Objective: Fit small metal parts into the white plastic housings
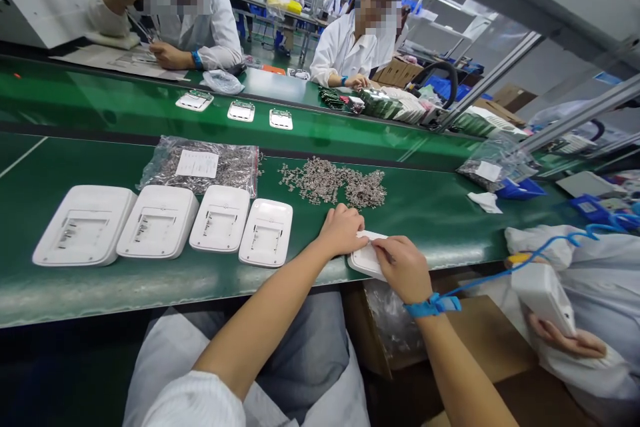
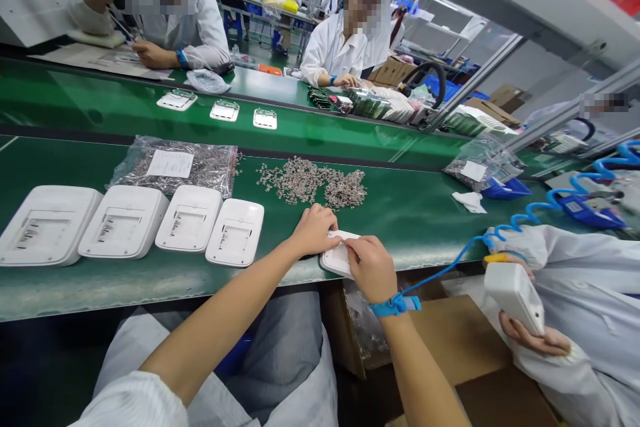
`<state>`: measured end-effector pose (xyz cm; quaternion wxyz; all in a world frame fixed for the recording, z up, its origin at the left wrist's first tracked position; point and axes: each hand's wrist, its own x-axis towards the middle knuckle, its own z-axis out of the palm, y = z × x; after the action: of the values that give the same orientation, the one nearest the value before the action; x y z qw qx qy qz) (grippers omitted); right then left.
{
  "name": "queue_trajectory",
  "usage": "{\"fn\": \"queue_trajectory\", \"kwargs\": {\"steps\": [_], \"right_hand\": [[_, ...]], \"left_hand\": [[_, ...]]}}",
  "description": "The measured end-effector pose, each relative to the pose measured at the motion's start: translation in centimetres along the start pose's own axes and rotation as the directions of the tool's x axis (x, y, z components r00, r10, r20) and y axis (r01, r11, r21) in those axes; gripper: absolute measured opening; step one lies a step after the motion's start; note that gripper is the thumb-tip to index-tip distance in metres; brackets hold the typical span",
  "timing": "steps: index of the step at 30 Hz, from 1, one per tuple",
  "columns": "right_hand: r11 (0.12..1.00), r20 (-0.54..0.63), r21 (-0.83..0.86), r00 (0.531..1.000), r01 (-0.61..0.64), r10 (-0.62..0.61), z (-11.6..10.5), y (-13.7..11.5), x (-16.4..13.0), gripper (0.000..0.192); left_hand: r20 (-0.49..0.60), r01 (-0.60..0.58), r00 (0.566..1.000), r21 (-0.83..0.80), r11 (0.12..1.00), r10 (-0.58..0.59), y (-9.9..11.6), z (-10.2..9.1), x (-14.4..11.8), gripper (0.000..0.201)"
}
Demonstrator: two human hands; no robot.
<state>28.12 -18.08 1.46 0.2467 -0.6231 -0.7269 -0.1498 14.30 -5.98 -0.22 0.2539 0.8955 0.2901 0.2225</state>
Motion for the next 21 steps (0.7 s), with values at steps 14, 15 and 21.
{"fn": "queue_trajectory", "kwargs": {"steps": [14,15,21], "right_hand": [[0.983,-0.128,0.035,0.975,-0.179,0.182,0.7,-0.5,-0.4,0.013],[0.979,-0.114,0.032,0.972,-0.201,0.203,0.8,-0.4,-0.3,0.013],[0.962,-0.065,-0.029,0.961,-0.272,0.27,1.1,0.4,0.2,0.026]], "left_hand": [[-0.083,-0.092,0.99,0.222,0.971,0.113,0.9,-0.1,-0.7,0.019],[-0.084,-0.098,0.989,0.231,0.968,0.12,0.9,-0.1,-0.8,0.019],[-0.067,-0.094,0.992,0.196,0.976,0.109,0.6,-0.2,-0.9,0.019]]}}
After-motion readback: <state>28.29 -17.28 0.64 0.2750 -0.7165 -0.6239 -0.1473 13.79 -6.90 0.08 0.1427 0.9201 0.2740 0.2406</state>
